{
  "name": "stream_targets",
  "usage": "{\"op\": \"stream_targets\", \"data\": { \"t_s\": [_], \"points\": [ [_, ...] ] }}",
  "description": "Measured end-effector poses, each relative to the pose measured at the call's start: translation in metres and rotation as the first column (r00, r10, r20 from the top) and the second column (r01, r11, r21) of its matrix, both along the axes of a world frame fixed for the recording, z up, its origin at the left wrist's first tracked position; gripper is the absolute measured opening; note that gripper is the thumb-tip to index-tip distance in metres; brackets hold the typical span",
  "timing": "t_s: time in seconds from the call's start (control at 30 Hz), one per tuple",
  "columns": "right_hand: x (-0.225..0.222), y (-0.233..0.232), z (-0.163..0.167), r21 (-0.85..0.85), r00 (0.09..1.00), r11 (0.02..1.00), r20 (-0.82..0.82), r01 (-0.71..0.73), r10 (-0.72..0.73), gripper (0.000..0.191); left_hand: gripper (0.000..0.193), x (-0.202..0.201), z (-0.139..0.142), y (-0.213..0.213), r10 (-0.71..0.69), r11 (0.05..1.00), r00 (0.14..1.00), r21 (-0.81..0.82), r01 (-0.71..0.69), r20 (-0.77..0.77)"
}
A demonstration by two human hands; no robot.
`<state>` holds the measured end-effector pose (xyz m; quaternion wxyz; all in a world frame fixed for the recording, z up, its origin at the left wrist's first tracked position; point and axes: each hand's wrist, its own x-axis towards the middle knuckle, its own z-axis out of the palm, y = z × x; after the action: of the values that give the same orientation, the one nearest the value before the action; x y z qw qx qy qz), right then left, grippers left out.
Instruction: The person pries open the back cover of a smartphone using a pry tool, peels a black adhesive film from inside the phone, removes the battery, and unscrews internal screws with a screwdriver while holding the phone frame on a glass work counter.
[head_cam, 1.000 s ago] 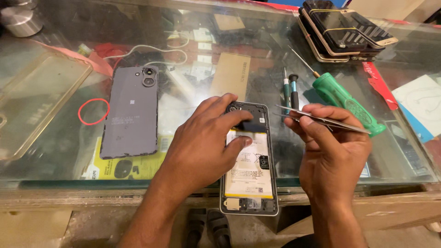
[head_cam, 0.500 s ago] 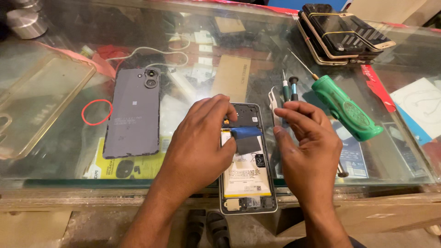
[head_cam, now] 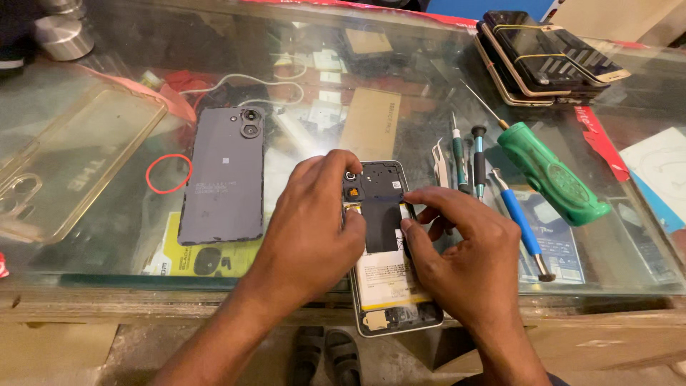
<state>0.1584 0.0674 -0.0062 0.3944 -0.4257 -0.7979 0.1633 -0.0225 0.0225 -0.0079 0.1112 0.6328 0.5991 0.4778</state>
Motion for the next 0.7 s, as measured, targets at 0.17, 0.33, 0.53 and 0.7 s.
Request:
{"op": "stream_targets", "data": {
  "t_s": [0.17,0.33,0.53,0.7],
  "points": [
    [0.004,0.001,0.001,0.055,0.992,0.991,-0.022,-0.120,0.122,0.034,0.047,0.001,-0.004,-0.005,-0.063,0.993,0.998,0.096,0.064,-0.014],
    [0.006,0.004,-0.001,-0.085,0.981,0.986,-0.142,-0.146,0.133,0.038,0.059,-0.006,0.008,-0.009,-0.151,0.986,0.969,-0.035,0.160,0.197],
    [0.006,0.008,-0.004,-0.155,0.977,0.979,-0.187,-0.131,0.101,0.042,0.067,-0.011,0.008,-0.008,-0.170,0.980,0.961,-0.068,0.189,0.217],
    [0.008,0.012,-0.004,-0.247,0.942,0.948,-0.315,-0.202,0.118,0.052,0.078,-0.015,-0.013,0.001,-0.400,0.904,0.645,0.166,0.393,0.651]
  ]
}}
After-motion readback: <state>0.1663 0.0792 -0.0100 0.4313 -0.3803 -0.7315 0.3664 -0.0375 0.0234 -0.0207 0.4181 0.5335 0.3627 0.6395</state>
